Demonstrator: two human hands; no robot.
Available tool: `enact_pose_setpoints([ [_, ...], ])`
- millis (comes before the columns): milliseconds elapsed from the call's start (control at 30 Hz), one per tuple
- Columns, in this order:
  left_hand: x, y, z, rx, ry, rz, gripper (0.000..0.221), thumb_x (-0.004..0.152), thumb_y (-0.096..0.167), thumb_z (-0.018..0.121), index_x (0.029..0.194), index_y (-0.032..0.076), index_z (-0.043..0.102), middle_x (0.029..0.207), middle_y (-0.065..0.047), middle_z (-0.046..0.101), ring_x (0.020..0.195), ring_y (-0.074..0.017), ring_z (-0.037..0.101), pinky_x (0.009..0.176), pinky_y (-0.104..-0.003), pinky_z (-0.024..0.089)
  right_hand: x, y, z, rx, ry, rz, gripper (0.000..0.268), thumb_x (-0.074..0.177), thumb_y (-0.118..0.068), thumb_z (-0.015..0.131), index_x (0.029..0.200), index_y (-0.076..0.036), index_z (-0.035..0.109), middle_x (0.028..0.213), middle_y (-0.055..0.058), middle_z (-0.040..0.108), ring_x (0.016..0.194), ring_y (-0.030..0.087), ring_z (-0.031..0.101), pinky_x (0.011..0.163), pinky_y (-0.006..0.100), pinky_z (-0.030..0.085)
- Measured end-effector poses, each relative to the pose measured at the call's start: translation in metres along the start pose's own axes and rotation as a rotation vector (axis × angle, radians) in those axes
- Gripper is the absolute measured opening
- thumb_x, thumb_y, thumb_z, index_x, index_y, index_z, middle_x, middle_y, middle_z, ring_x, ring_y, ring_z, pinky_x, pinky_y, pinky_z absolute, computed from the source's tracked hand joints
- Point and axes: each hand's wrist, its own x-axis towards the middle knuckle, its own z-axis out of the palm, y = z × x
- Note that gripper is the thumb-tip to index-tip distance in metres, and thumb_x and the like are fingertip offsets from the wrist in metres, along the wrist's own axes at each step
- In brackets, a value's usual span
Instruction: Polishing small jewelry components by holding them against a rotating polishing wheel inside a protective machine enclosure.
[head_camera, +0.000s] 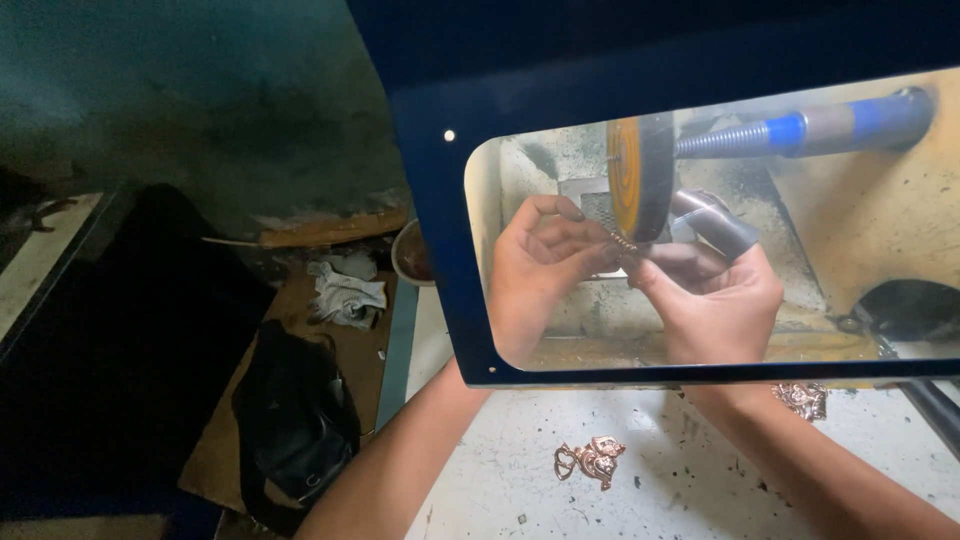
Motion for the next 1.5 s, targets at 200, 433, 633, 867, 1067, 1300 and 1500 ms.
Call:
enact_pose_setpoints([
  [200,-0.005,0.007,0.002,0.069,-0.179,0.265,0.037,0.084,0.008,0.082,0.110,0.009,0.057,0.100,-0.013,0.074,0.096,-0.0237,0.075,0.089,-0.040,0.065,-0.005,-0.004,-0.009,0.051,-0.073,-0.165,0.058,0.081,0.008,0.079,0.130,0.008,0.051,0.134,0.024,0.065,0.092,0.024,0.074,0.089,0.035,0.066],
  [433,0.001,-0.006,0.003,0.099,-0.130,0.220,0.039,0.080,0.005,0.084,0.109,0.007,0.058,0.095,-0.015,0.075,0.091,-0.0249,0.077,0.084,-0.038,0.068,-0.001,-0.015,-0.012,0.046,-0.097,-0.084,0.054,0.081,0.008,0.080,0.128,0.006,0.054,0.118,0.022,0.068,0.093,0.024,0.074,0.089,0.038,0.065],
  [633,0.005,-0.021,0.005,0.001,-0.022,0.088,0.041,0.079,0.003,0.085,0.108,0.004,0.056,0.093,-0.017,0.074,0.089,-0.0244,0.076,0.081,-0.039,0.068,-0.003,-0.015,-0.010,0.044,-0.068,0.049,0.056,0.084,0.006,0.079,0.134,0.003,0.055,0.098,0.016,0.071,0.091,0.019,0.068,0.085,0.037,0.064],
  [867,0.003,-0.029,0.015,-0.116,0.099,-0.089,0.037,0.085,0.001,0.078,0.112,0.004,0.052,0.097,-0.015,0.071,0.091,-0.0236,0.074,0.088,-0.043,0.065,0.008,-0.016,-0.006,0.038,-0.089,0.307,0.066,0.082,-0.003,0.082,0.142,-0.004,0.054,0.093,0.018,0.073,0.072,0.018,0.065,0.058,0.039,0.065],
  [1067,0.006,-0.035,0.008,-0.120,0.106,-0.095,0.036,0.086,0.001,0.076,0.112,0.005,0.051,0.101,-0.015,0.072,0.092,-0.0230,0.074,0.088,-0.039,0.064,0.013,-0.007,-0.003,0.105,-0.059,0.370,0.072,0.077,-0.010,0.089,0.140,-0.003,0.054,0.093,0.020,0.073,0.069,0.018,0.064,0.047,0.041,0.065],
  [1300,0.005,-0.025,0.006,-0.098,0.108,-0.078,0.036,0.087,0.002,0.077,0.112,0.007,0.052,0.102,-0.015,0.072,0.093,-0.0214,0.074,0.089,-0.038,0.064,0.013,-0.003,-0.001,0.111,-0.069,0.358,0.074,0.077,-0.014,0.090,0.140,-0.001,0.054,0.090,0.018,0.074,0.070,0.018,0.065,0.049,0.041,0.066],
  [1500,0.008,-0.007,-0.003,0.146,-0.041,0.125,0.049,0.080,-0.001,0.083,0.118,0.008,0.054,0.098,-0.014,0.072,0.095,-0.0234,0.074,0.087,-0.038,0.065,0.011,-0.001,-0.009,-0.012,-0.093,0.170,0.069,0.079,-0.013,0.090,0.139,-0.003,0.058,0.085,0.015,0.075,0.072,0.018,0.068,0.066,0.038,0.065],
])
